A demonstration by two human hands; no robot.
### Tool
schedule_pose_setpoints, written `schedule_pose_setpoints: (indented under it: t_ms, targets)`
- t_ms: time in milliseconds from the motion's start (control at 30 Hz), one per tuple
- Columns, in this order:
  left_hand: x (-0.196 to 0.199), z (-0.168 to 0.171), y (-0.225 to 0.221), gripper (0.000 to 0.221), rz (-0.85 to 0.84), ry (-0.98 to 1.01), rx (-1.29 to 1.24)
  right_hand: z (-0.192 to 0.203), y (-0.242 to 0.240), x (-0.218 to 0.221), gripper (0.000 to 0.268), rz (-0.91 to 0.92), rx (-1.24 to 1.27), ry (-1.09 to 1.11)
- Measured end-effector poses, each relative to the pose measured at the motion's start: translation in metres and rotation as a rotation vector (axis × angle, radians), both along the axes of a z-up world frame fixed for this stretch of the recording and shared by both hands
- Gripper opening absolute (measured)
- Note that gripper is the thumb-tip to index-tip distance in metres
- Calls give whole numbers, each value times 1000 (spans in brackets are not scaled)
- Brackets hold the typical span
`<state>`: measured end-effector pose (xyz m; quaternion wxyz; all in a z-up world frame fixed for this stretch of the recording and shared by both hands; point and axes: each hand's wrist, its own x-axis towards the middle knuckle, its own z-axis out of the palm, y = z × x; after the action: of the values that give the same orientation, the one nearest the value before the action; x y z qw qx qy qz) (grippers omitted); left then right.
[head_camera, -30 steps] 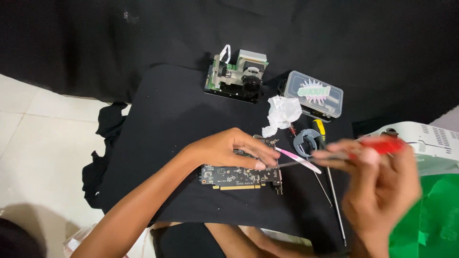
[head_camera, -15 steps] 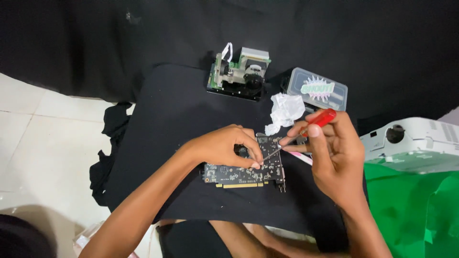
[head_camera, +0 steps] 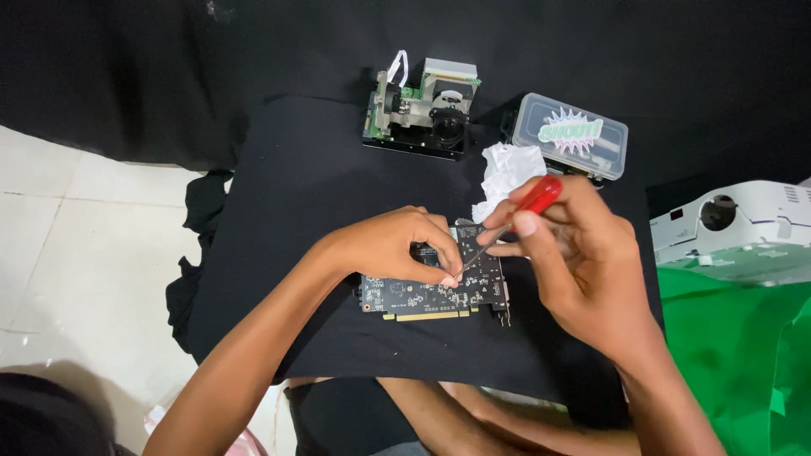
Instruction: Cleaning a graphics card PCB with a toothbrush and removing screws with a screwdriver.
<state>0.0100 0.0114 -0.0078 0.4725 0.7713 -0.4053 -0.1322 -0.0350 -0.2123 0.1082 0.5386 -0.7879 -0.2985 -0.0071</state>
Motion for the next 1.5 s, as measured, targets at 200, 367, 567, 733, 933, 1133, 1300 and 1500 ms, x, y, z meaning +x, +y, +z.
schedule_pose_setpoints:
  t_ms: [200, 367, 567, 733, 933, 1133, 1300, 1500]
  targets:
    - [4, -4, 0, 5, -43, -53, 47, 6, 13, -21, 23, -171, -184, -360]
    - [2, -6, 1, 7, -23, -46, 35, 13, 16, -26, 12, -171, -307, -500]
    - [6, -5, 4, 15, -42, 13, 53, 25, 3, -25, 16, -62, -380, -322]
    - [-2, 22, 5, 25, -96, 146, -223, 29, -14, -13, 24, -4, -462, -282]
    - [-40, 68, -23, 30, 431, -349, -505, 34, -8, -9, 38, 53, -495, -241]
    - [-36, 73, -23, 24, 482, -755, -479, 24, -4, 0, 20, 132, -385, -209]
    - [-46, 85, -17, 22, 430, -603, -433, 3, -4, 10, 26, 261, -12, 61]
    - [-54, 88, -14, 25, 560, -813, -234, -4, 0, 20, 28, 270, -9, -60]
